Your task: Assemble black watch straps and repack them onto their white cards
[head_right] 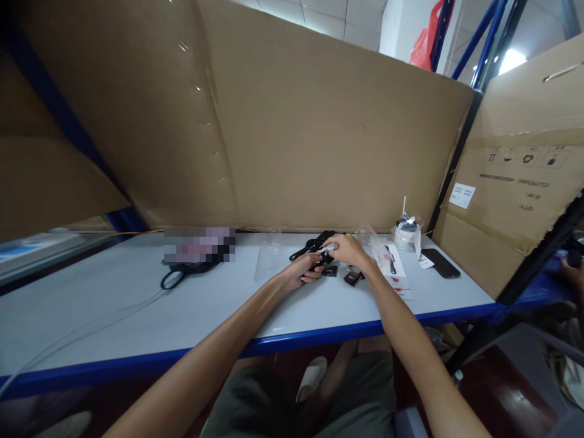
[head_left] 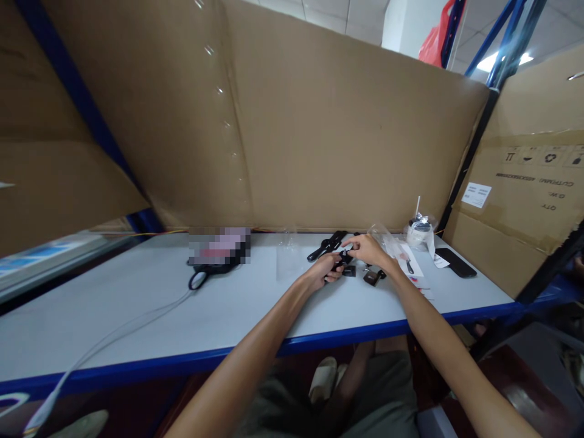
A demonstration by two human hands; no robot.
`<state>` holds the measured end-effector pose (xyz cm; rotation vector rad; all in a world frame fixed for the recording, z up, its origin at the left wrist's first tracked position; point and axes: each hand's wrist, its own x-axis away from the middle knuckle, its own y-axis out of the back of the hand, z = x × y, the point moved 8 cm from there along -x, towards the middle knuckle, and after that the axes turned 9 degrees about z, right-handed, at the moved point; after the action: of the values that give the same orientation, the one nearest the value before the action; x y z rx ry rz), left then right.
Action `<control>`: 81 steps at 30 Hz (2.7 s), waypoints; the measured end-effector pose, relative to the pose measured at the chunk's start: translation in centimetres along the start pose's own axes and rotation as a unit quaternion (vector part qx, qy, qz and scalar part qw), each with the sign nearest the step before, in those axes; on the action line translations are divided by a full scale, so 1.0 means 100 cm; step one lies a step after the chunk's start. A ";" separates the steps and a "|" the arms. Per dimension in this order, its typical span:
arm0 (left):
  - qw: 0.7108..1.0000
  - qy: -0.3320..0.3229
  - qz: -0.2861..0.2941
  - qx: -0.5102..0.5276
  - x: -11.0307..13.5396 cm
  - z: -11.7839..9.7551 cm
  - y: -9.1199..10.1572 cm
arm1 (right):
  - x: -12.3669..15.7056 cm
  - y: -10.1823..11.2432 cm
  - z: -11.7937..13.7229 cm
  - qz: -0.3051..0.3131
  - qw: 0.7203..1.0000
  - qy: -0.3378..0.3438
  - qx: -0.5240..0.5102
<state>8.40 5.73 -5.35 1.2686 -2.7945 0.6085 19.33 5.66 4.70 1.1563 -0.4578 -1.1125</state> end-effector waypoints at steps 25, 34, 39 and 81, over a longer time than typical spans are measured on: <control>0.999 0.017 -0.021 -0.028 0.008 -0.003 -0.006 | 0.000 0.002 0.001 -0.017 1.000 0.010 0.005; 1.000 0.003 -0.003 -0.019 0.005 -0.004 -0.004 | -0.002 -0.007 0.007 0.002 0.999 0.023 0.028; 1.000 0.001 0.002 -0.014 0.005 -0.004 -0.005 | -0.001 -0.006 0.007 -0.014 0.998 0.029 0.048; 1.000 0.007 -0.001 0.000 0.008 -0.005 -0.009 | 0.002 -0.002 0.009 -0.033 0.996 0.001 0.086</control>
<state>8.44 4.81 -4.43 1.2627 -2.7812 0.6138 18.63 5.04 4.81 1.3316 -0.5240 -1.1456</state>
